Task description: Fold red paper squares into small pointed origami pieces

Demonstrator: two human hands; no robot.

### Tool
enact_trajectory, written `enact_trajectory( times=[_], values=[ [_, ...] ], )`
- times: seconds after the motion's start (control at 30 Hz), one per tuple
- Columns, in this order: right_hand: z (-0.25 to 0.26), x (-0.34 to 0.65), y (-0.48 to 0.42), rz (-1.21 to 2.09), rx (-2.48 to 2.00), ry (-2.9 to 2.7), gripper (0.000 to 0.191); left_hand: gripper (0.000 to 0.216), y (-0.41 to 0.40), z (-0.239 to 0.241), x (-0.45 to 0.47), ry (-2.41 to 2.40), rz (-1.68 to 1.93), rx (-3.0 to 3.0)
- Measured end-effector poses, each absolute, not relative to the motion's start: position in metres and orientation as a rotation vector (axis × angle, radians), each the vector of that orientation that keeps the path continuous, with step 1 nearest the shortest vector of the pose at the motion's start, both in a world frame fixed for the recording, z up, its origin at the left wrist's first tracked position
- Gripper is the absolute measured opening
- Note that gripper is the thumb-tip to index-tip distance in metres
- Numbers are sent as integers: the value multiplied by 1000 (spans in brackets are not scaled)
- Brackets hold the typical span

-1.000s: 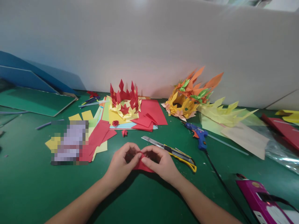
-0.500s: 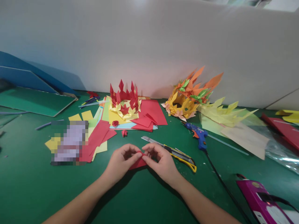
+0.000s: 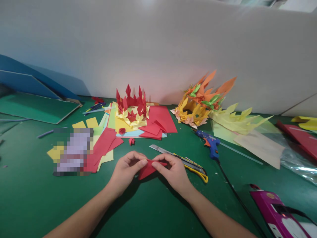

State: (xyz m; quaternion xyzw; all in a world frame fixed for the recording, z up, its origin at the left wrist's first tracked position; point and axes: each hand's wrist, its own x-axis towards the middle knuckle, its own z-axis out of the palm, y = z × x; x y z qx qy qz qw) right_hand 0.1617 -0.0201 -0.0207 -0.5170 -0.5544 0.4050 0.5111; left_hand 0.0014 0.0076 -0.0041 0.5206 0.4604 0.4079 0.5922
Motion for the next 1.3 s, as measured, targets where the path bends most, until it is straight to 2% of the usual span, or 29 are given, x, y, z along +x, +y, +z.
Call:
enact_trajectory(
  times=[0.33,0.6,0.97,1.13,1.3],
  values=[
    [-21,161,-20,901,-1252,-1323,8,22,5,0,5,1058,966,1135],
    [-23,161,-21,842,-1221,-1336,8,21,4,1,7,1133,796,1260],
    [-17,159,-19,977,-1172,-1219,11,15,3,-5,8,1191,903,1356],
    [-15,161,-17,1050,-1220,-1133,15,31,2,-4,10,1003,943,1176],
    [-18,163,-14,1122,-1260,-1091,17,8,2,0,10,1022,832,1340]
  ],
)
